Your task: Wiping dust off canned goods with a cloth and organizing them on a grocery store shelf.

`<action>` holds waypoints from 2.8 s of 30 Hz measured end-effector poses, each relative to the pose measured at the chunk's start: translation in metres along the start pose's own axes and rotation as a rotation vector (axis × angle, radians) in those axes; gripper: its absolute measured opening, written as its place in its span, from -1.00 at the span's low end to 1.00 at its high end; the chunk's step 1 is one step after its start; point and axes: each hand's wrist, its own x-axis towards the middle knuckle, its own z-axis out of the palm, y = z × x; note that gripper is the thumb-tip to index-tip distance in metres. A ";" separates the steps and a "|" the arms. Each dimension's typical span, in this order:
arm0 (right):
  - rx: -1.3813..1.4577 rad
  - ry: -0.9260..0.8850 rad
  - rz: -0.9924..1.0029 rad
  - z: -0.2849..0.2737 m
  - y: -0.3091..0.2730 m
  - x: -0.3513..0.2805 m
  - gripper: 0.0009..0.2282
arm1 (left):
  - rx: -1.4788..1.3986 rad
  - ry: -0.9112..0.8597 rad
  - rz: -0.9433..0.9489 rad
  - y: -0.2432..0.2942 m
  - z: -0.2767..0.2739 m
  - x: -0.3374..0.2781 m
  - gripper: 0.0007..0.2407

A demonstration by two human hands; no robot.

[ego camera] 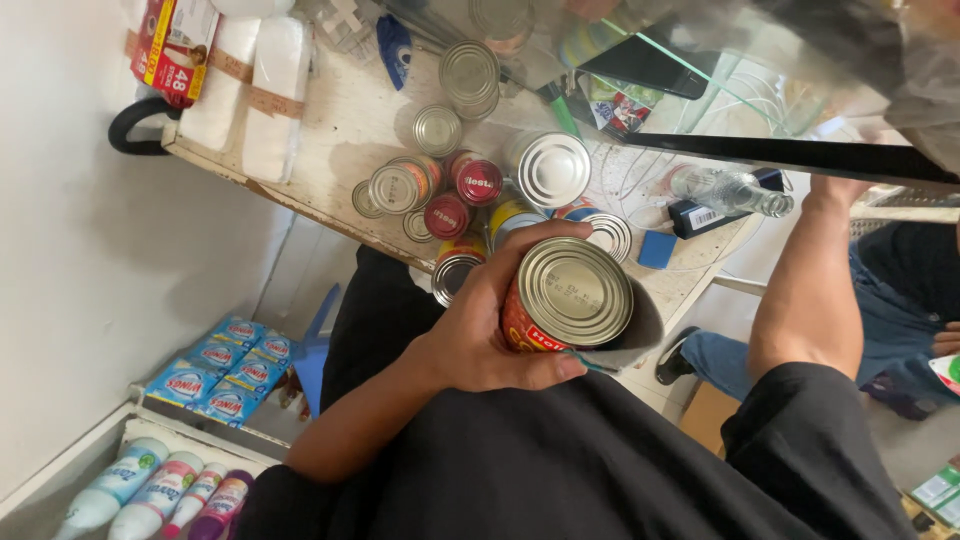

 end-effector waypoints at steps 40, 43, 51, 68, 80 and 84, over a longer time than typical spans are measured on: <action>0.484 0.718 0.388 -0.043 -0.715 -0.495 -0.53 | -0.064 -0.711 -0.158 0.034 -0.117 -0.120 -0.27; 0.278 0.911 0.654 -0.010 -0.712 -0.519 -0.49 | -0.050 -0.788 -0.142 0.037 -0.108 -0.140 -0.38; 0.153 0.957 0.706 -0.029 -0.733 -0.520 -0.53 | 0.062 -0.735 -0.023 0.031 -0.100 -0.152 -0.35; 0.429 1.190 0.436 -0.068 -0.721 -0.546 -0.86 | 0.098 -0.741 0.067 0.024 -0.077 -0.198 -0.38; 0.306 1.220 0.320 -0.051 -0.710 -0.579 -0.91 | 0.054 -0.767 0.106 0.032 -0.072 -0.207 -0.24; 0.165 1.186 0.342 -0.057 -0.716 -0.576 -0.90 | 0.025 -0.754 0.094 0.032 -0.065 -0.213 -0.03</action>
